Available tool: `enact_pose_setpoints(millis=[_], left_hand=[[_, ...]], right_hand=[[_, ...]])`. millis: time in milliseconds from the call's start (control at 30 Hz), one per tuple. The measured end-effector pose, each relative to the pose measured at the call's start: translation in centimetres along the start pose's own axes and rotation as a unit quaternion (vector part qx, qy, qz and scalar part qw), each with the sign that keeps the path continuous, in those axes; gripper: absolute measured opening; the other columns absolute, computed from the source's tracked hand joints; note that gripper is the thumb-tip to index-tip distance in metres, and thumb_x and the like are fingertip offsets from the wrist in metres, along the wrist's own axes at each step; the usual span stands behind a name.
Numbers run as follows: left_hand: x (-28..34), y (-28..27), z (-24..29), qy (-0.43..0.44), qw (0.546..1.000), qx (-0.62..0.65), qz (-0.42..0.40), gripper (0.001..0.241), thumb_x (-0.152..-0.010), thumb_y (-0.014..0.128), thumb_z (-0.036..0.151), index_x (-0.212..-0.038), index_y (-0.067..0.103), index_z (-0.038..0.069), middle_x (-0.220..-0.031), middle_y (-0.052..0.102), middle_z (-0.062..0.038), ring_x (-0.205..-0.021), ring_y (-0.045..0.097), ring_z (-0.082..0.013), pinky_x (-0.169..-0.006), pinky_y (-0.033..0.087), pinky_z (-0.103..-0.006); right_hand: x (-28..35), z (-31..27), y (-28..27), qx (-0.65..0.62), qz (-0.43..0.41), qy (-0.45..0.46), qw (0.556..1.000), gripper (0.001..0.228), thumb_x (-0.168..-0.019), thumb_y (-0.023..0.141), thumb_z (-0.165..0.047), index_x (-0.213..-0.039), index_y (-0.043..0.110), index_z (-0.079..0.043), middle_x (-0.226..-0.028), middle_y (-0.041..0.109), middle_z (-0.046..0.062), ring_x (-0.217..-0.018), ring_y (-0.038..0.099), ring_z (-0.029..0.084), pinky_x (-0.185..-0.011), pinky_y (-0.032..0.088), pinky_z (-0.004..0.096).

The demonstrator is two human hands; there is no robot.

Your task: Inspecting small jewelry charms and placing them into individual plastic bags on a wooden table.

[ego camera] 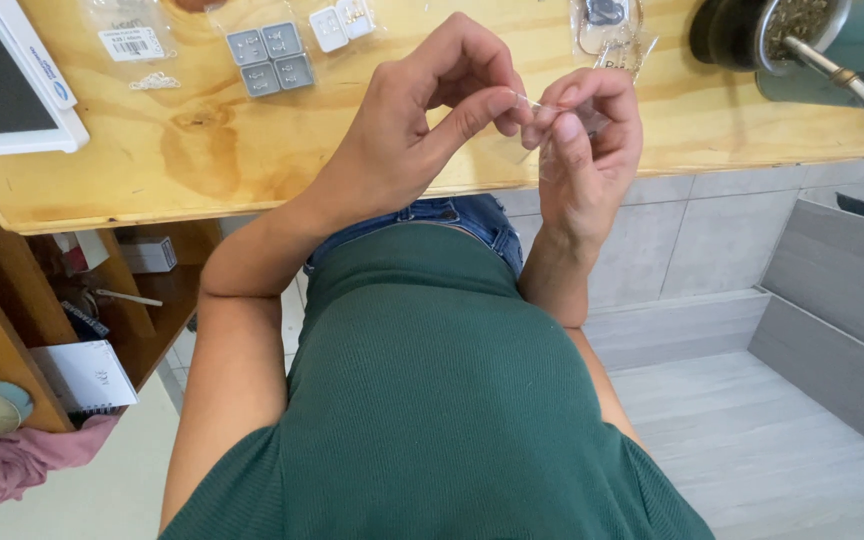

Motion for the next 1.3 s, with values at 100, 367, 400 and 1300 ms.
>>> enact_pose_setpoints(millis=[100, 367, 400, 1300], left_hand=[[0.1, 0.2, 0.2, 0.011, 0.998, -0.062, 0.021, 0.01, -0.111, 0.053, 0.013, -0.111, 0.047, 0.005, -0.095, 0.066, -0.01, -0.085, 0.07, -0.0164, -0.085, 0.058, -0.0246], [1.5, 1.6, 1.0, 0.276, 0.749, -0.578, 0.172, 0.014, -0.109, 0.059, 0.008, -0.105, 0.072, 0.012, -0.1, 0.06, -0.002, -0.078, 0.057, -0.0194, -0.07, 0.044, -0.0345], [2.2, 2.1, 0.8, 0.292, 0.744, -0.576, 0.173, 0.014, -0.109, 0.059, 0.008, -0.105, 0.072, 0.012, -0.1, 0.06, -0.002, -0.078, 0.057, -0.0194, -0.07, 0.044, -0.0345], [2.7, 0.5, -0.3, 0.287, 0.803, -0.494, 0.171, 0.009, -0.104, 0.065, 0.015, -0.097, 0.068, 0.01, -0.097, 0.069, -0.005, -0.081, 0.064, -0.0279, -0.076, 0.053, -0.0382]], right_hand=[[0.0, 1.1, -0.4, -0.033, -0.034, 0.038, 0.998, 0.05, -0.094, 0.08, -0.044, -0.113, 0.052, -0.006, -0.089, 0.059, 0.005, -0.074, 0.057, 0.012, -0.076, 0.05, 0.024], [0.1, -1.3, 2.3, 0.077, 0.025, -0.097, 0.992, 0.014, -0.101, 0.07, -0.013, -0.101, 0.058, -0.006, -0.099, 0.057, 0.012, -0.086, 0.059, 0.019, -0.081, 0.054, 0.027], [0.8, -1.1, 2.0, 0.08, 0.024, -0.114, 0.99, 0.014, -0.101, 0.07, -0.013, -0.101, 0.058, -0.006, -0.099, 0.057, 0.012, -0.086, 0.059, 0.019, -0.081, 0.054, 0.027], [0.4, 1.6, 0.6, 0.212, 0.097, -0.222, 0.947, 0.023, -0.089, 0.08, 0.007, -0.107, 0.067, 0.008, -0.099, 0.067, 0.02, -0.096, 0.067, 0.032, -0.09, 0.057, 0.045]])
Point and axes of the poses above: each hand's wrist, its own x-axis away from the middle knuckle, its own y-axis out of the palm, z = x × y, the point moved 5 cm from there along -x, towards the middle knuckle
